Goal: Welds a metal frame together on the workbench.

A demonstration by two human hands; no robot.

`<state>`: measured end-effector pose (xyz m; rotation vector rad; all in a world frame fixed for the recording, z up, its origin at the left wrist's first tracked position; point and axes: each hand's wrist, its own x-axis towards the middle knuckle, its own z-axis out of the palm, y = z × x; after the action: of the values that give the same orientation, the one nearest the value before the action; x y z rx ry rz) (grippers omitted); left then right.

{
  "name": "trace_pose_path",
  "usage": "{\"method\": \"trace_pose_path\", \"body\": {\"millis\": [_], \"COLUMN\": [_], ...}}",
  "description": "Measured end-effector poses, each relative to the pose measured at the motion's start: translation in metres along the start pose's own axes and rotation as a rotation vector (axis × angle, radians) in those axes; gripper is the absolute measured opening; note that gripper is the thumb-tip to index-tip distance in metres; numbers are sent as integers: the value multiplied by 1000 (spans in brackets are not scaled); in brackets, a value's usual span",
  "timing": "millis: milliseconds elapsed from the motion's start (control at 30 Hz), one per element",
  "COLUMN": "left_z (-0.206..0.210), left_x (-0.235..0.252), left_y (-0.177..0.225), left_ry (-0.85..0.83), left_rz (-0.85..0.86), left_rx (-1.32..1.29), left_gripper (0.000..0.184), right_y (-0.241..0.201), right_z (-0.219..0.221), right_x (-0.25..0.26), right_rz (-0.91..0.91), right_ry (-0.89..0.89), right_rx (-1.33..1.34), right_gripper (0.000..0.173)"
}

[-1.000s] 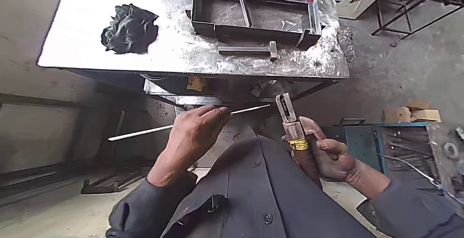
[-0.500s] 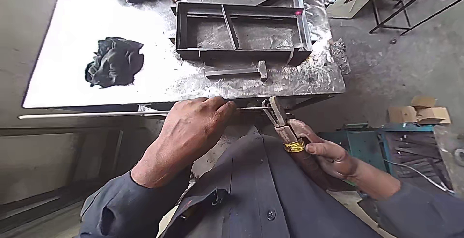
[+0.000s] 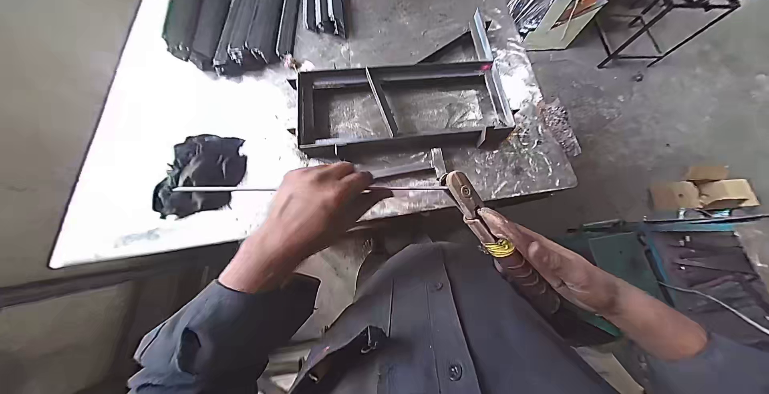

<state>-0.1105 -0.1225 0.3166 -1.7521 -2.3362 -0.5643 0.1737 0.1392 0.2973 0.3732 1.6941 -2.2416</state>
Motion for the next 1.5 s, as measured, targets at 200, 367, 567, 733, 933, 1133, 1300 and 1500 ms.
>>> {"method": "trace_pose_path", "body": {"millis": [200, 367, 567, 733, 933, 1133, 1300, 1500], "left_z": [-53, -67, -42, -47, -34, -51, -39, -6], "left_x": [14, 47, 58, 72, 37, 40, 42, -3], "left_y": [-143, -172, -192, -207, -206, -168, -202, -303], "left_ry": [77, 279, 363, 338, 281, 244, 229, 28], "left_rz": [-185, -323, -224, -28, -37, 213, 152, -301], "left_rx": [131, 163, 97, -47, -459, -561, -479, -181], "left_gripper": [52, 74, 72, 61, 44, 32, 32, 43], "right_y": [-14, -12, 21, 48, 65, 48, 56, 69], "right_z": [47, 127, 184, 192, 195, 172, 153, 139], "right_x": [44, 113, 135, 140, 139, 130, 125, 126], "right_rz": [-285, -529, -622, -681, -877, -801, -559, -259], "right_ry": [121, 420, 512, 398, 708, 1244, 1513, 1579], "right_rx": [159, 38, 157, 363, 381, 114, -486, -780], "right_gripper": [95, 116, 117, 97, 86, 120, 135, 134]}}
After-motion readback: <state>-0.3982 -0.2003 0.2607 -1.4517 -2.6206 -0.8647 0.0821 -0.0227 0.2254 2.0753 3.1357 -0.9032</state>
